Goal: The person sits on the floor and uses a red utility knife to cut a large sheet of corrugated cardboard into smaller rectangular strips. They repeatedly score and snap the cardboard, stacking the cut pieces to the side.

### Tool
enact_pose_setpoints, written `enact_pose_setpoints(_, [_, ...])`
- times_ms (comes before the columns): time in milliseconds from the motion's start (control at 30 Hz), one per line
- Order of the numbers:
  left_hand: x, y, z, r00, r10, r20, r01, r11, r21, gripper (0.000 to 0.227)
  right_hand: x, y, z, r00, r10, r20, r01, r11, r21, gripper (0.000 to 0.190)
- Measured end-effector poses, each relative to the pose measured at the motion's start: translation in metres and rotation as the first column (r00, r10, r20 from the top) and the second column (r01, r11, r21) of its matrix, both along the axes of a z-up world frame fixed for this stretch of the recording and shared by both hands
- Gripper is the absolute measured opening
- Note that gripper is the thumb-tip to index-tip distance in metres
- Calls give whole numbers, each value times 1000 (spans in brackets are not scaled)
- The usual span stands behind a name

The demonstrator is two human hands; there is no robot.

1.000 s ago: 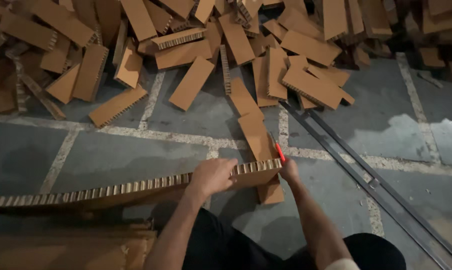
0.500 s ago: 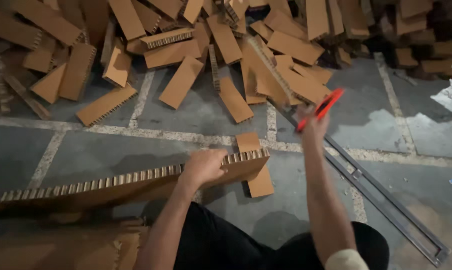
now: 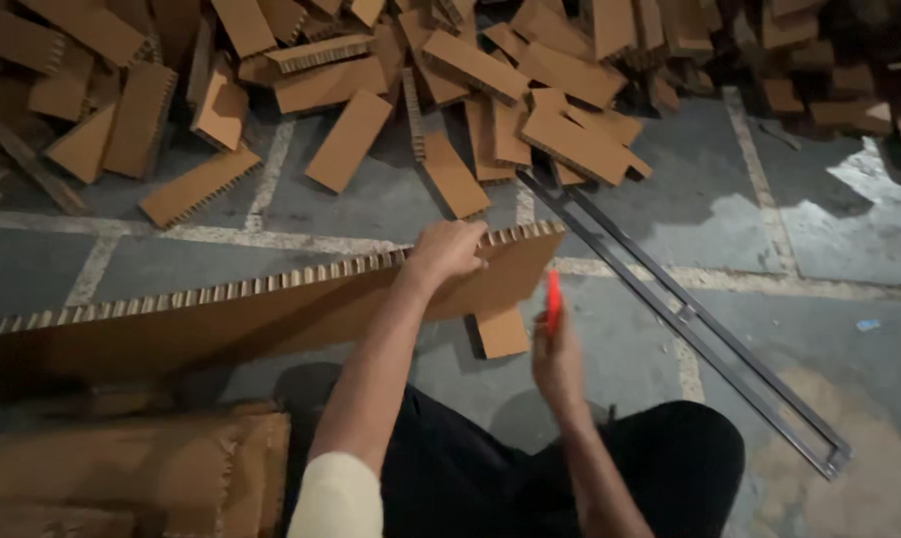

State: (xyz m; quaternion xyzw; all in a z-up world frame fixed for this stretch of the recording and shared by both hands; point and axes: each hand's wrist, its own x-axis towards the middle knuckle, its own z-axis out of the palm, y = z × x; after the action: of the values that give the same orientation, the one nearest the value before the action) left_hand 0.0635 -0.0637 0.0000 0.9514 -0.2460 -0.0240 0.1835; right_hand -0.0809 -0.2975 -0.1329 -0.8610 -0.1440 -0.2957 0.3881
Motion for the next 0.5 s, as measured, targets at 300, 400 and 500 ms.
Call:
enact_pose_setpoints(300, [7,-4,-10,995,95,38,-96,995,20,41,-6,42,53,918,-136,-373,59,976,-212,74])
enact_pose_setpoints(400, [8,-1,-6,995,97,-26,-95,993,66,47,0,51,66,907,-155,-393,56,966,-251,74])
enact_pose_setpoints(500, [9,0,-1,996,83,-13,-82,994,68,44,3,55,69,931,-138,-338,55,968,-245,77])
